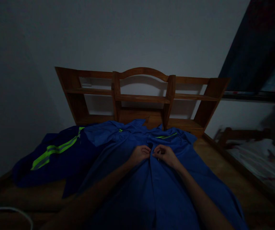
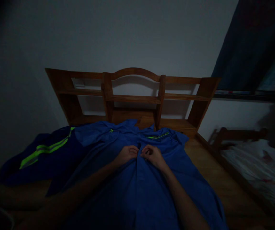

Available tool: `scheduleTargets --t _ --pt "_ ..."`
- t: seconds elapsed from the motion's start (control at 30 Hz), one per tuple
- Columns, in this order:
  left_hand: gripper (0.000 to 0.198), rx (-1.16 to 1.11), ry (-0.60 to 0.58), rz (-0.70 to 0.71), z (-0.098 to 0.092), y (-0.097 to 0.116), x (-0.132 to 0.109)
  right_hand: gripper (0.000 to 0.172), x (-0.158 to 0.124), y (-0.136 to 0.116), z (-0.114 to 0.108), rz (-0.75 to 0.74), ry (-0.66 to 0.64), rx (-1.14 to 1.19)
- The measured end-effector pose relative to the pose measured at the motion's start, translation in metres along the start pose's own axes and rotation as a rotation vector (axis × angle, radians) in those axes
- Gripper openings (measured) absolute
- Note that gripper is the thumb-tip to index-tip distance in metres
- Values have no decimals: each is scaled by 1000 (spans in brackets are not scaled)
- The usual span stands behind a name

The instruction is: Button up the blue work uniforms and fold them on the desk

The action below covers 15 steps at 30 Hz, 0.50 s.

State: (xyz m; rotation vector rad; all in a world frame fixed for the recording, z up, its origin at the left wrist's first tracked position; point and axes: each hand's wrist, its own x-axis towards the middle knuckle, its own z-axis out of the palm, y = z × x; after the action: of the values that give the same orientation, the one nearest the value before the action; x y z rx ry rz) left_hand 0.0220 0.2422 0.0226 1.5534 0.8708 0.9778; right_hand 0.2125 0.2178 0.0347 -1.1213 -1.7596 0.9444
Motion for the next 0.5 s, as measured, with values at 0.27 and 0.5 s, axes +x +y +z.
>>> scheduleTargets --t 0.27,0.5 --pt "21 42 80 27 6 1 -1 34 -1 -9 -2 -2 -10 67" --pt "21 -222 86 -215 7 6 -2 34 0 -6 -2 2 -14 67"
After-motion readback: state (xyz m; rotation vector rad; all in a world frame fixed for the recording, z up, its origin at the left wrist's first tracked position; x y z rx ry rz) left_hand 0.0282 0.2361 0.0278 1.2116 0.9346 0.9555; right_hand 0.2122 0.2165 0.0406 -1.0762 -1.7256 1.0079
